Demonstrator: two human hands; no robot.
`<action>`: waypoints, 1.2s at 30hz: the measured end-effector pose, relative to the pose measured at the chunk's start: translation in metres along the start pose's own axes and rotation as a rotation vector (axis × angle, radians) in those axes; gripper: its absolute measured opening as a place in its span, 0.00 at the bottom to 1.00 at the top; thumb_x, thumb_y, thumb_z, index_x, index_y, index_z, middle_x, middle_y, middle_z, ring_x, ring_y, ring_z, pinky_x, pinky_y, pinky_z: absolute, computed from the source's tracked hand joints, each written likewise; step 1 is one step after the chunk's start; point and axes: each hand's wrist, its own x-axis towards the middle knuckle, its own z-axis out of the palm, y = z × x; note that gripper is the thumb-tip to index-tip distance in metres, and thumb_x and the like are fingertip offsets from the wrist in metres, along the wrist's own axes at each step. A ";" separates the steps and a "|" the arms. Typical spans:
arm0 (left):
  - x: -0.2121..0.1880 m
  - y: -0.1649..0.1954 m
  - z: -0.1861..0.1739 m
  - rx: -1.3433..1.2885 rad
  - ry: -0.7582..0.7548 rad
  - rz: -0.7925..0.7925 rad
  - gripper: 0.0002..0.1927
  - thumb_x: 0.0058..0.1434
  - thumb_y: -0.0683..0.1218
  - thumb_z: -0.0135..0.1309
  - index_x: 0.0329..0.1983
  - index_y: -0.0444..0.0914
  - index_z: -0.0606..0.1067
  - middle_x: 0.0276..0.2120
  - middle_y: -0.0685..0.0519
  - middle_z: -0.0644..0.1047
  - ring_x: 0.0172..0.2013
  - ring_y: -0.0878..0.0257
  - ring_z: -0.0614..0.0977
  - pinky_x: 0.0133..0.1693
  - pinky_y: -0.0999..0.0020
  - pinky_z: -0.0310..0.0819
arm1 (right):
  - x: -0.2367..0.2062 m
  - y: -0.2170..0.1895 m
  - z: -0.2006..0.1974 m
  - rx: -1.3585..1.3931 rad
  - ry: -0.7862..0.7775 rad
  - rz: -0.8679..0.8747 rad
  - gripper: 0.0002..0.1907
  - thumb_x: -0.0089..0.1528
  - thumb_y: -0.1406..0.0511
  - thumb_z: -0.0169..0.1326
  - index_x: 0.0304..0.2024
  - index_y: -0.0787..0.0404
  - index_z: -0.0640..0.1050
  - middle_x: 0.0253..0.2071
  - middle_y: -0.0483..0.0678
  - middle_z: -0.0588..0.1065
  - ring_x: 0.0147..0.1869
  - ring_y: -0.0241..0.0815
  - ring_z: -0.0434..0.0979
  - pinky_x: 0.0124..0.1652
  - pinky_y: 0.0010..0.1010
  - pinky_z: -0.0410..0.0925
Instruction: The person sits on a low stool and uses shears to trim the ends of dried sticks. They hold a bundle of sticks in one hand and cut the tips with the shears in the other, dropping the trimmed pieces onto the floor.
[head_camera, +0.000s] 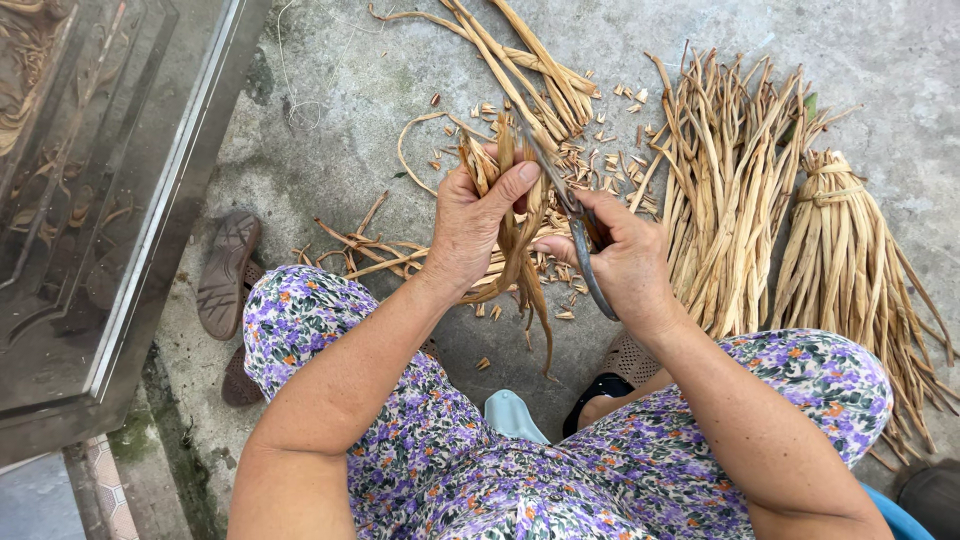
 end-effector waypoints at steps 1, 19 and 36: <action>0.000 0.000 0.000 0.012 -0.005 -0.002 0.07 0.69 0.44 0.61 0.46 0.35 0.79 0.32 0.57 0.79 0.32 0.71 0.77 0.36 0.75 0.74 | 0.000 0.000 0.000 0.023 -0.009 0.032 0.29 0.54 0.56 0.72 0.53 0.63 0.79 0.26 0.41 0.73 0.30 0.29 0.66 0.30 0.22 0.64; 0.010 -0.010 0.005 0.478 -0.147 -0.085 0.29 0.69 0.49 0.58 0.70 0.42 0.64 0.51 0.46 0.75 0.46 0.61 0.81 0.47 0.69 0.84 | 0.012 -0.003 -0.023 0.567 -0.048 0.213 0.27 0.58 0.68 0.65 0.56 0.58 0.68 0.45 0.41 0.80 0.45 0.26 0.78 0.43 0.18 0.73; -0.004 -0.001 0.043 0.666 -0.676 -0.266 0.21 0.70 0.48 0.57 0.63 0.42 0.67 0.35 0.52 0.78 0.35 0.67 0.79 0.37 0.69 0.77 | 0.007 0.015 -0.070 0.509 0.182 0.054 0.18 0.71 0.73 0.67 0.58 0.61 0.72 0.40 0.42 0.73 0.43 0.29 0.74 0.42 0.18 0.69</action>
